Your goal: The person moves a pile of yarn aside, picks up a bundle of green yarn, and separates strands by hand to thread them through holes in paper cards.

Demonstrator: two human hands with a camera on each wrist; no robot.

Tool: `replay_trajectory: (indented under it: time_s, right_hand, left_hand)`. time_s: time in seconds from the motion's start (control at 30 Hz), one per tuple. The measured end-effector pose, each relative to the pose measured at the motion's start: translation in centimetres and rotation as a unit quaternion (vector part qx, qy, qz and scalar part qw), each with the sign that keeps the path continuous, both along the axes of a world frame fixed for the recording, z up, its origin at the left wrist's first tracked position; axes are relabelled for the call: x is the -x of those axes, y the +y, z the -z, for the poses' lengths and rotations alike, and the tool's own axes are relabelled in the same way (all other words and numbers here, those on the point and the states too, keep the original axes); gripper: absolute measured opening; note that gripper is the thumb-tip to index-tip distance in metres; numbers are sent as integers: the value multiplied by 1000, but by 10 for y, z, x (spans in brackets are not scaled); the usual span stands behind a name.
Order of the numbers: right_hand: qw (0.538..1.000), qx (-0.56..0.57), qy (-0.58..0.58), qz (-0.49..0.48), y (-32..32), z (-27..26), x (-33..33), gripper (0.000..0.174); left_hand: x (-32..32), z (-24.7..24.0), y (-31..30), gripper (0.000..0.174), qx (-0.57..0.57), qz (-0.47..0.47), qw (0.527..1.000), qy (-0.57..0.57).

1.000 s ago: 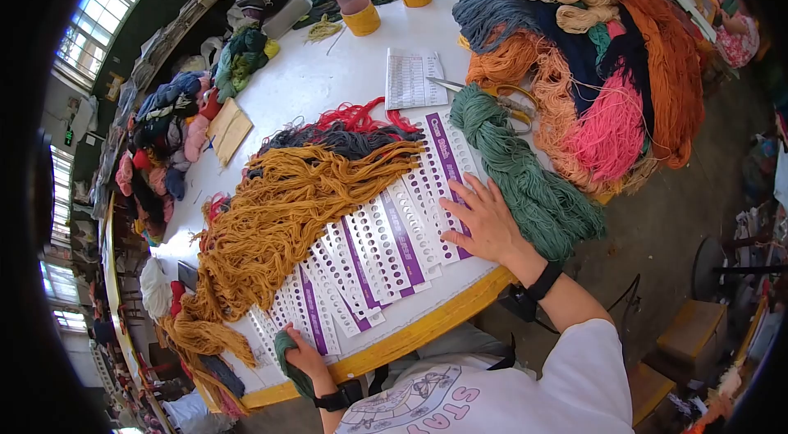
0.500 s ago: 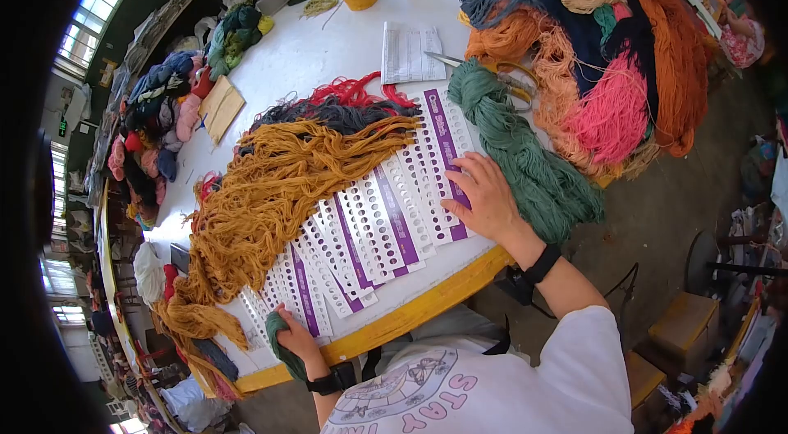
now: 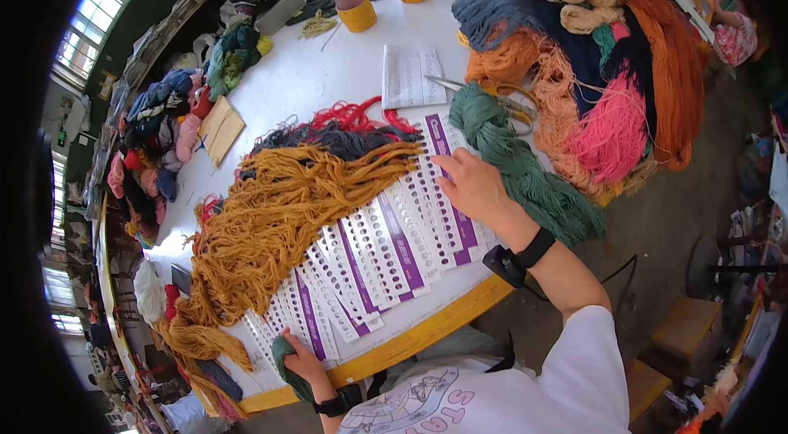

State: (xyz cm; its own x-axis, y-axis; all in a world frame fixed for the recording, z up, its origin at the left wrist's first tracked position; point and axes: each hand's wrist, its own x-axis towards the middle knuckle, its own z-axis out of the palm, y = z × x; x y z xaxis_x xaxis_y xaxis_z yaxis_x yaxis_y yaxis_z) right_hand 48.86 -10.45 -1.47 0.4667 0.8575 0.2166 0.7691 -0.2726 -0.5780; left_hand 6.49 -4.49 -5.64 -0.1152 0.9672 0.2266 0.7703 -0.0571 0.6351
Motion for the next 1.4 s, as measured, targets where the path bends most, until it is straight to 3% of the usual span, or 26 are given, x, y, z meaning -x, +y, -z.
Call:
replay_trajectory:
  time_s: [0.53,0.77,1.4]
  right_hand:
    - [993,-95,-60,48,14,38,-4,20]
    - [992,-105,-46,50,15,35,-4,20]
    - [994,-91,-46,49,14,38,-5,19]
  left_hand:
    - [0,6,0,21,-7,-27,999,17]
    - [2,11,2,23,-37,-12,998,42]
    - [5,10,2,25,22,-24,999,38]
